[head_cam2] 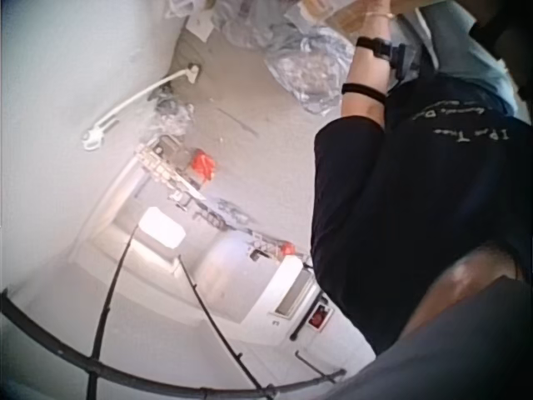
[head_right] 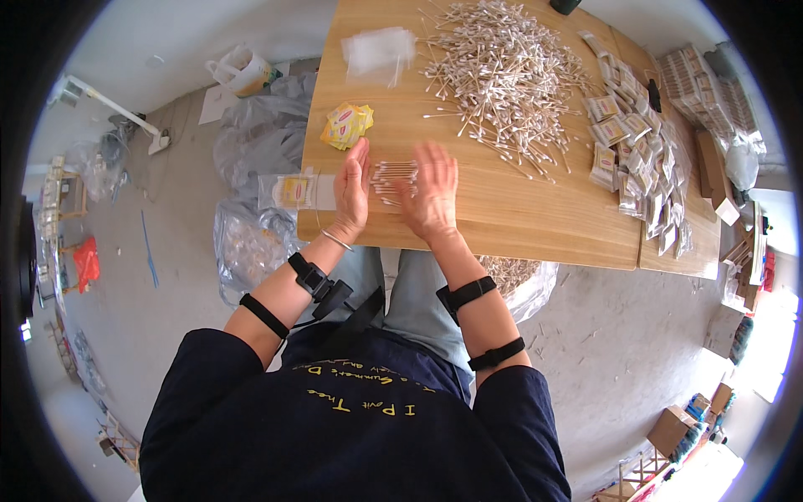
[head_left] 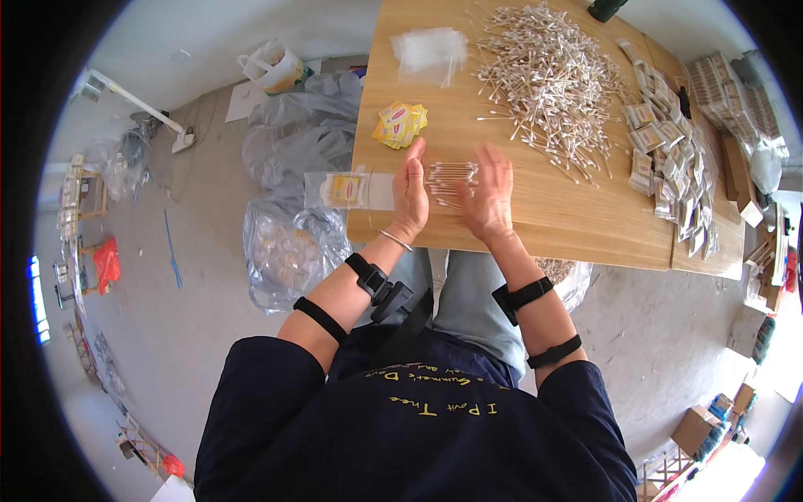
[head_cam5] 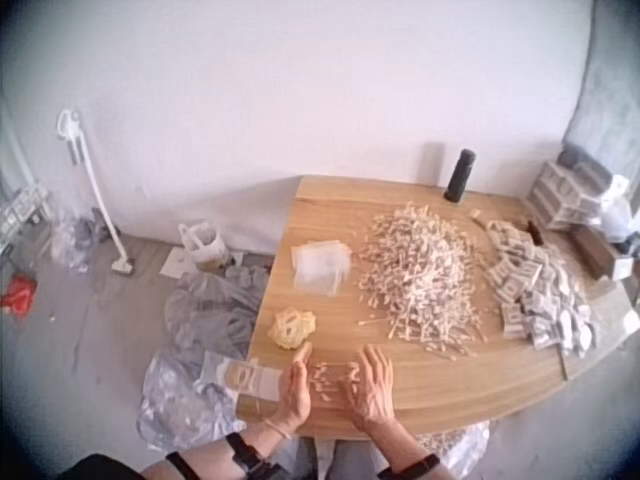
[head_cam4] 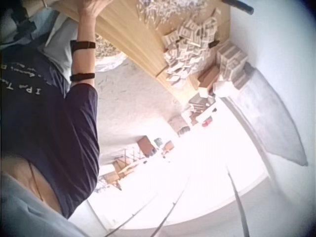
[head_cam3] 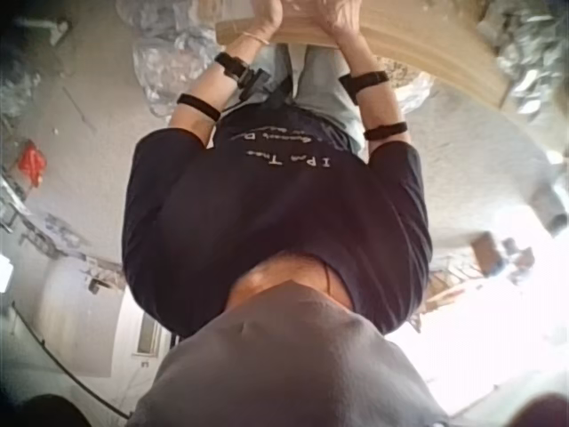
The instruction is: Picking up cotton swabs from a pile and placing them into small clear plastic bags.
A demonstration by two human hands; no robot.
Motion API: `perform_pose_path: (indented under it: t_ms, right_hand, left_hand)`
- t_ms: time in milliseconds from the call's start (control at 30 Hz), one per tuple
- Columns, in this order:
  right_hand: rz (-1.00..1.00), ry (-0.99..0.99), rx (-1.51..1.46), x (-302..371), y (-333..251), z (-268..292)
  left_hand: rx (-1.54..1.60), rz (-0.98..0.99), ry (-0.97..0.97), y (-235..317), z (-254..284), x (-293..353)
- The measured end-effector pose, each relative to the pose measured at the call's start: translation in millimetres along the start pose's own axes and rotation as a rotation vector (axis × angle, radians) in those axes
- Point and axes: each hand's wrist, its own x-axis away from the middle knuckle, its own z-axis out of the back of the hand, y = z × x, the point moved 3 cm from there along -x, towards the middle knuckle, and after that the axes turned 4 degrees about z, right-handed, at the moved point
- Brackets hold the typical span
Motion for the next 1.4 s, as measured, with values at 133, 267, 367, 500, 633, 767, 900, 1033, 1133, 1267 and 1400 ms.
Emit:
perform_pose_path:
  t_ms: [133, 267, 367, 500, 633, 767, 900, 1033, 1133, 1267, 1400]
  right_hand:
    - [-0.423, 0.492, -0.533, 12.1, 23.1, -6.0]
    - [-0.349, 0.598, -0.715, 1.6, 7.8, -23.0]
    - [-0.35, 0.611, -0.848, -6.2, 0.5, -19.8]
    - [-0.132, 0.42, -0.317, 6.5, 5.2, 9.5]
    - [-0.017, 0.141, -0.211, 22.2, 1.7, 11.7]
    - [-0.149, 0.152, -0.316, 15.9, 14.5, 11.0]
    - [-0.172, 0.293, -0.402, 4.1, 25.4, 1.1]
    - [-0.206, 0.378, -0.536, -5.2, 6.2, -21.2]
    - [-0.208, 0.41, -0.633, -6.1, 2.4, -22.5]
    - [-0.289, 0.499, -0.603, 4.1, 31.2, -6.8]
    - [-0.003, 0.222, -0.312, 5.9, 16.3, 1.4]
  left_hand:
    - [-0.16, 0.022, -0.106, 8.7, -4.8, 4.5]
    - [-0.242, -0.015, -0.134, 15.5, -15.8, 9.2]
    - [-0.227, -0.026, -0.054, 8.5, -8.4, 6.3]
    - [-0.094, -0.027, -0.004, 3.4, -1.5, 0.5]
    - [-0.14, -0.036, -0.072, 8.1, -0.1, 1.2]
    - [-0.103, -0.021, -0.059, 10.7, -5.7, -0.2]
    - [-0.107, 0.004, -0.043, 10.4, -8.4, 0.7]
    - [-0.276, -0.077, -0.06, 5.2, -15.7, 3.4]
    - [-0.262, -0.147, 0.039, -1.8, -9.7, -1.0]
    - [-0.203, -0.038, -0.031, 10.9, -8.3, -9.1]
    - [-0.743, -0.327, -0.127, 21.6, -17.1, -38.7]
